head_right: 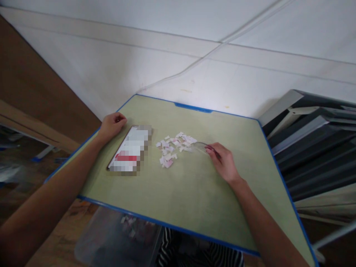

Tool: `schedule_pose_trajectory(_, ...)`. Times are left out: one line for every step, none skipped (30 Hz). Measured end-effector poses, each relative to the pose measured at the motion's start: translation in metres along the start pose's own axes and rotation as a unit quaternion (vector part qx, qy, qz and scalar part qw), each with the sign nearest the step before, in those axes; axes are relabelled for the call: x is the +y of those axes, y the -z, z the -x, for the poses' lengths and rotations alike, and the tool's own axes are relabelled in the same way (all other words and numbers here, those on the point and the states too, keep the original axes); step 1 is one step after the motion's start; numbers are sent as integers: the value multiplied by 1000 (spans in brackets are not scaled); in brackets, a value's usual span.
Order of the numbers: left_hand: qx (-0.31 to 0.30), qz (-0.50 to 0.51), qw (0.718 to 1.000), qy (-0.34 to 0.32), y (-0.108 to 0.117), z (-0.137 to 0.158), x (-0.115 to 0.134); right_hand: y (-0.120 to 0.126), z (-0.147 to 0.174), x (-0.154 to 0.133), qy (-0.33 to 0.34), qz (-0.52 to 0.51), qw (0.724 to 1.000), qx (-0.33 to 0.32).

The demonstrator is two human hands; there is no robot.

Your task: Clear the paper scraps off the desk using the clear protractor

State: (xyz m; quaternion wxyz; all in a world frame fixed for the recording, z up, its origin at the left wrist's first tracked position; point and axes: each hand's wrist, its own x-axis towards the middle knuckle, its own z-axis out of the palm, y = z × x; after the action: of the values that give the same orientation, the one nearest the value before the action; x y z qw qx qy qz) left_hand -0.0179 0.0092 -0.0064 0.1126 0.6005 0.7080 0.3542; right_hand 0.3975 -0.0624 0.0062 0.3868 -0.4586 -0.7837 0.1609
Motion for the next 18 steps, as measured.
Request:
schedule_pose_trajectory(-2,0,1000,1,1,0,0,2,0,-1,-3,-4,1000,-15)
schedule_pose_trajectory(-3,-1,1000,1,1,0,0,3,-1,-1,-9,-11,999,-28)
schedule_pose_trajectory(-4,0,1000,1,2,0,0,4,-1,-2,-18,-20,999,-38)
schedule_pose_trajectory(-4,1,1000,1,2,0,1,5,-2,-3,-27,-28,998,-40)
schedule_pose_trajectory(-3,1,1000,3,2,0,1,5,-2,-3,-34,-32,998,-35)
schedule_pose_trajectory(-3,2,1000,4,3,0,1,5,-2,-4,-35,-33,998,-28)
schedule_pose_trajectory(-2,3,1000,6,3,0,2,5,-2,-5,-32,-32,999,-26)
schedule_pose_trajectory(-3,3,1000,8,3,0,2,5,-2,-6,-26,-33,998,-38)
schedule_pose_trajectory(-3,2,1000,9,3,0,3,5,-2,-7,-22,-36,997,-60)
schedule_pose_trajectory(-4,1,1000,11,4,1,3,6,-2,-8,-21,-43,995,-83)
schedule_pose_trajectory(-4,-1,1000,12,4,1,4,6,-1,-8,-22,-52,993,-100)
schedule_pose_trajectory(-4,-3,1000,13,4,1,4,7,-1,-9,-24,-61,992,-104)
schedule_pose_trajectory(-4,-6,1000,13,4,1,4,7,-1,-9,-28,-67,993,-94)
schedule_pose_trajectory(-3,-7,1000,13,5,1,4,8,-1,-8,-31,-70,994,-75)
schedule_pose_trajectory(-2,-8,1000,14,4,1,4,7,-1,-8,-33,-71,995,-59)
schedule_pose_trajectory(-1,-7,1000,14,4,1,4,7,-1,-7,-32,-69,996,-52)
schedule_pose_trajectory(0,-6,1000,15,4,1,3,6,-2,-7,-28,-67,996,-54)
schedule_pose_trajectory(1,-4,1000,15,4,1,2,6,-2,-7,-23,-65,996,-64)
